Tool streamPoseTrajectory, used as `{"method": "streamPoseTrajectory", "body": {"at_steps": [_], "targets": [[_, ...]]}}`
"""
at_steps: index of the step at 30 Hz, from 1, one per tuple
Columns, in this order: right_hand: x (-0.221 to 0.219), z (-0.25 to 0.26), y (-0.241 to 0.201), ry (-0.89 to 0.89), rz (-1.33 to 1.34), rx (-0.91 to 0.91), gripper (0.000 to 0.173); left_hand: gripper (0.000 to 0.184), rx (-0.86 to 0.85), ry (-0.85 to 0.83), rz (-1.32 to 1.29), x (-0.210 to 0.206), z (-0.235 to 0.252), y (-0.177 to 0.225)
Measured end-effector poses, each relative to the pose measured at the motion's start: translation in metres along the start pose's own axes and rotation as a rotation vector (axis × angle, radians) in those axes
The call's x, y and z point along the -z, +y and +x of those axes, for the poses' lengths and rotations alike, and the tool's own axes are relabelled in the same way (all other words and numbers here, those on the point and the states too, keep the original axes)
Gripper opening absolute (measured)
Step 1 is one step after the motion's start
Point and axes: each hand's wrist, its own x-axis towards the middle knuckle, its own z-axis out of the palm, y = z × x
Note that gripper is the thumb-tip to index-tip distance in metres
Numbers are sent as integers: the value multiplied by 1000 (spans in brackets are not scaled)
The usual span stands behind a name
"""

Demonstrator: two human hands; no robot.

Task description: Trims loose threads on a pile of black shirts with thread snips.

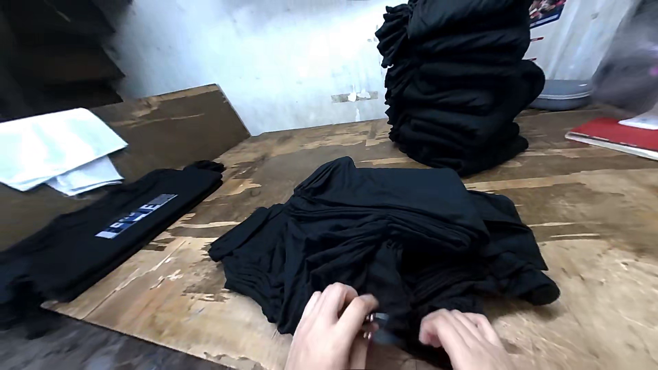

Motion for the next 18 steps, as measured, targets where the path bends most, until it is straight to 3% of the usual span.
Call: {"method": "streamPoseTrajectory", "body": {"at_steps": [3, 4, 6, 7, 10, 12, 13, 14, 15, 18], "targets": [[-24, 16, -22, 405, 117, -37, 50, 19, -4, 20, -173, 3, 3, -10], [-33, 25, -27, 519, 191, -34, 43, 20, -22, 22, -217, 5, 6, -11], [-49, 50, -29, 687, 417, 37, 10, 22, -36, 72, -278, 4, 14, -15], [-54, 63, -27, 734, 581, 62, 6, 21, -10, 102, -295, 3, 19, -19], [-53, 86, -17, 677, 968, 12, 19, 16, 146, 111, -398, 1, 36, -32], [-50, 82, -13, 577, 867, 83, 24, 16, 227, 80, -479, 1, 43, -36], [-49, 76, -13, 583, 702, 98, 30, 16, 237, 70, -496, 1, 43, -36], [-48, 66, -13, 636, 503, 114, 24, 18, 237, 60, -506, 2, 41, -35], [-48, 54, -11, 708, 345, 135, 13, 22, 226, 50, -510, 2, 37, -34], [-38, 22, -3, 773, 234, 162, 16, 47, 121, 42, -452, 6, 23, -27]]}}
